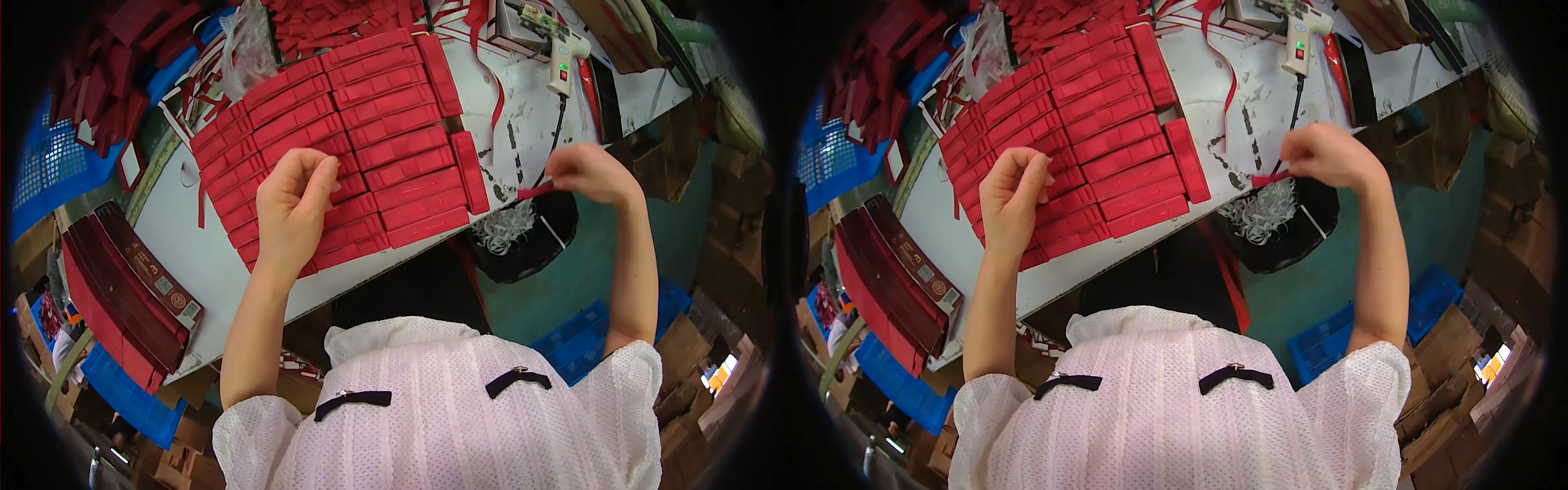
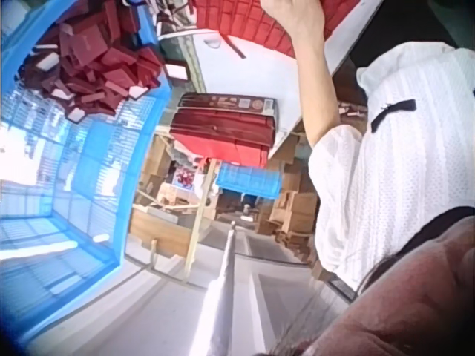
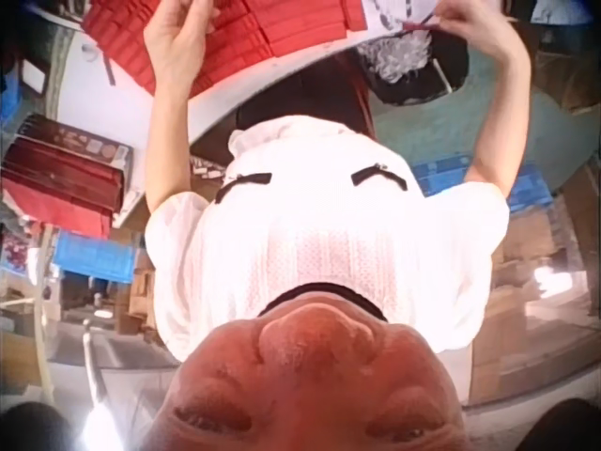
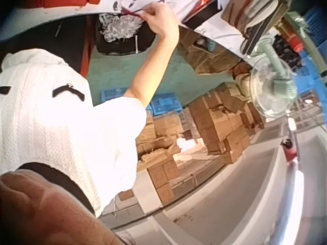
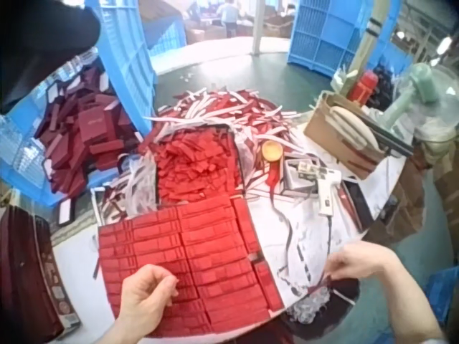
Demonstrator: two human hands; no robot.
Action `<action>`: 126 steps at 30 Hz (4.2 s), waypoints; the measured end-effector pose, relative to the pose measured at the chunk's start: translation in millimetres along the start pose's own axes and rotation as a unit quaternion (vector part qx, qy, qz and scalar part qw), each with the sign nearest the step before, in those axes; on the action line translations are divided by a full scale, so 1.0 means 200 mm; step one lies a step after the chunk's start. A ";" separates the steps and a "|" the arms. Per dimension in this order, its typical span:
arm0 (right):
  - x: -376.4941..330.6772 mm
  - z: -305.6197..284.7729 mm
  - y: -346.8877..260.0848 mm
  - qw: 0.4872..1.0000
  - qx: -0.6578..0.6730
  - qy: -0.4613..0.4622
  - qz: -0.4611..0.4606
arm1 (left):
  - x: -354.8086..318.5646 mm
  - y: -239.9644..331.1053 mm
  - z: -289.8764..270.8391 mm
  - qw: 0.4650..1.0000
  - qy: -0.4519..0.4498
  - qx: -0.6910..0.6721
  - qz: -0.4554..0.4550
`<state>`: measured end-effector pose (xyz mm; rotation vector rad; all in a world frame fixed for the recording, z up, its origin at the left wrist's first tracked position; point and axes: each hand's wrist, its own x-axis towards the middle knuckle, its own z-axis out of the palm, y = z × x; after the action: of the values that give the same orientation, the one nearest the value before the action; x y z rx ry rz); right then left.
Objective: The person assembles a stack of red paper envelopes by applying hot glue to the edges and pressing them together. They use a hot glue gun to secure the paper pieces, occasionally adjusting the stack and picking up additional envelopes from a nearby pile.
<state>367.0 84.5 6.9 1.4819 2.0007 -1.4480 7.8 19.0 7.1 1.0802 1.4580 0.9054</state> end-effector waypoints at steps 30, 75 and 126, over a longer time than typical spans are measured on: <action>0.62 -0.23 -0.49 0.940 0.268 0.098 -0.185 | 0.34 0.25 0.11 0.984 -0.095 -0.142 -0.040; 0.16 0.47 -0.47 0.908 0.104 0.398 -0.076 | -0.02 0.01 0.17 0.969 -0.122 0.208 -0.054; 0.73 -0.27 -0.89 0.968 0.054 0.100 -0.223 | 0.38 0.15 -0.05 0.989 0.061 0.059 0.121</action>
<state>172.1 215.4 31.2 1.3168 2.5404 -1.6507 -0.4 101.6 14.4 1.3306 1.5176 1.0825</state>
